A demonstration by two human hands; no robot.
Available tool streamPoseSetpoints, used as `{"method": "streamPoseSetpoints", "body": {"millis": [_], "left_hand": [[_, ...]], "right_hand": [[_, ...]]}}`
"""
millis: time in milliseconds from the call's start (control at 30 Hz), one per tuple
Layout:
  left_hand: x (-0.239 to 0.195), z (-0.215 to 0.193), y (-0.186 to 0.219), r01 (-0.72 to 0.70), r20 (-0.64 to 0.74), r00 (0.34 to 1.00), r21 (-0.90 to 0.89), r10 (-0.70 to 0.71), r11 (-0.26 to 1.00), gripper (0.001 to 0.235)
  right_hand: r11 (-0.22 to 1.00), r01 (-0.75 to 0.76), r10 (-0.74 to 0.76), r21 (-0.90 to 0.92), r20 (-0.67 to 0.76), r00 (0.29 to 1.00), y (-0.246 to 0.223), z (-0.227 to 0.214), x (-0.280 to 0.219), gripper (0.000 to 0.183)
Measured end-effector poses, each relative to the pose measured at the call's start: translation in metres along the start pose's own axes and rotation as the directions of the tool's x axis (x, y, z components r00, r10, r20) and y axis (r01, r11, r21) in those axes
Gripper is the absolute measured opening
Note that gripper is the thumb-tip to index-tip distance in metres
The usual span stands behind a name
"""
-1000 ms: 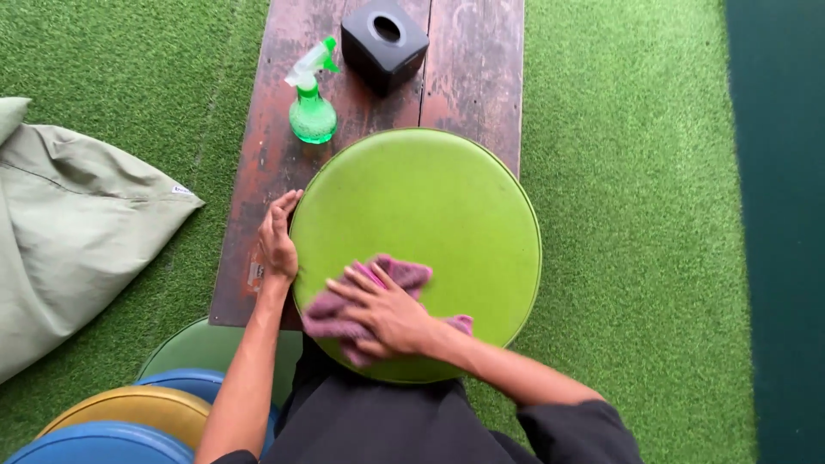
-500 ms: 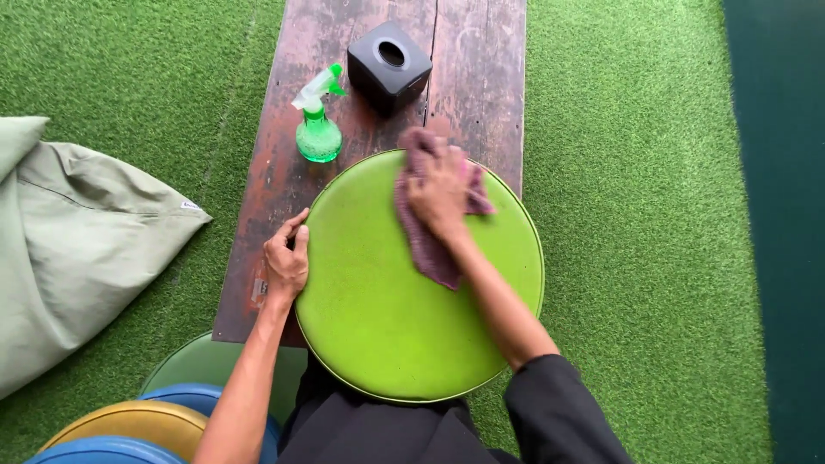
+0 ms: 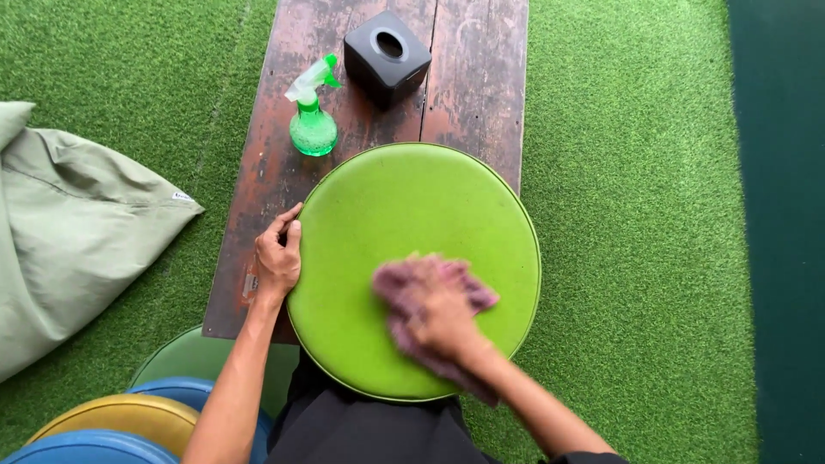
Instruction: Cleaning circular cushions with a spray bottle and a cloth on a wooden table.
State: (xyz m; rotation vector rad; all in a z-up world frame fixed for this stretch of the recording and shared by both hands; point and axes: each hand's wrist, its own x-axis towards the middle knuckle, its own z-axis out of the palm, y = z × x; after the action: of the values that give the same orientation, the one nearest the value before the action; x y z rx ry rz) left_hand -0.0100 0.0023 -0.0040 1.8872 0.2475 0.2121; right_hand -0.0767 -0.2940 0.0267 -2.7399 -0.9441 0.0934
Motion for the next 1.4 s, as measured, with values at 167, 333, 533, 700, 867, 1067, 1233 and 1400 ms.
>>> {"method": "streamPoseSetpoints", "body": {"millis": [167,333,533,700,867,1067,1233,1400], "left_hand": [[0.009,0.003,-0.028,-0.108,0.019,0.994,0.044,0.107,0.993,0.037],[0.009,0.006,-0.031,-0.111,0.023,0.994,0.016,0.111,0.994,0.038],[0.011,0.007,-0.021,-0.07,0.017,0.997,0.017,0.07,0.997,0.036],[0.014,0.004,-0.034,-0.058,0.04,0.998,0.032,0.057,0.998,0.045],[0.011,0.004,-0.025,0.055,0.053,0.997,0.017,-0.055,0.998,0.042],[0.011,0.007,-0.032,0.024,0.035,0.999,-0.028,-0.023,0.999,0.04],[0.009,0.008,-0.035,-0.026,0.031,0.999,0.005,0.026,1.0,0.042],[0.011,0.005,-0.027,0.02,0.026,0.999,0.02,-0.02,1.0,0.041]], "right_hand": [[0.832,-0.552,0.505,-0.06,-0.331,0.797,0.107,-0.011,0.068,0.048],[0.842,-0.539,0.496,-0.031,-0.348,0.796,0.101,0.002,0.17,0.049],[0.99,-0.141,0.133,-0.016,-0.248,0.96,-0.028,0.008,0.16,0.055],[0.997,0.072,-0.07,0.036,-0.057,0.996,-0.042,0.02,0.06,0.061],[0.986,-0.155,0.125,-0.067,-0.322,0.938,0.032,-0.037,0.031,0.05],[0.775,-0.633,0.611,0.001,-0.26,0.748,0.146,-0.007,0.102,0.055],[0.888,-0.459,0.435,-0.023,-0.282,0.856,0.105,-0.003,0.165,0.052],[0.995,-0.071,0.064,-0.072,-0.098,0.993,-0.017,-0.019,0.133,0.061]]}}
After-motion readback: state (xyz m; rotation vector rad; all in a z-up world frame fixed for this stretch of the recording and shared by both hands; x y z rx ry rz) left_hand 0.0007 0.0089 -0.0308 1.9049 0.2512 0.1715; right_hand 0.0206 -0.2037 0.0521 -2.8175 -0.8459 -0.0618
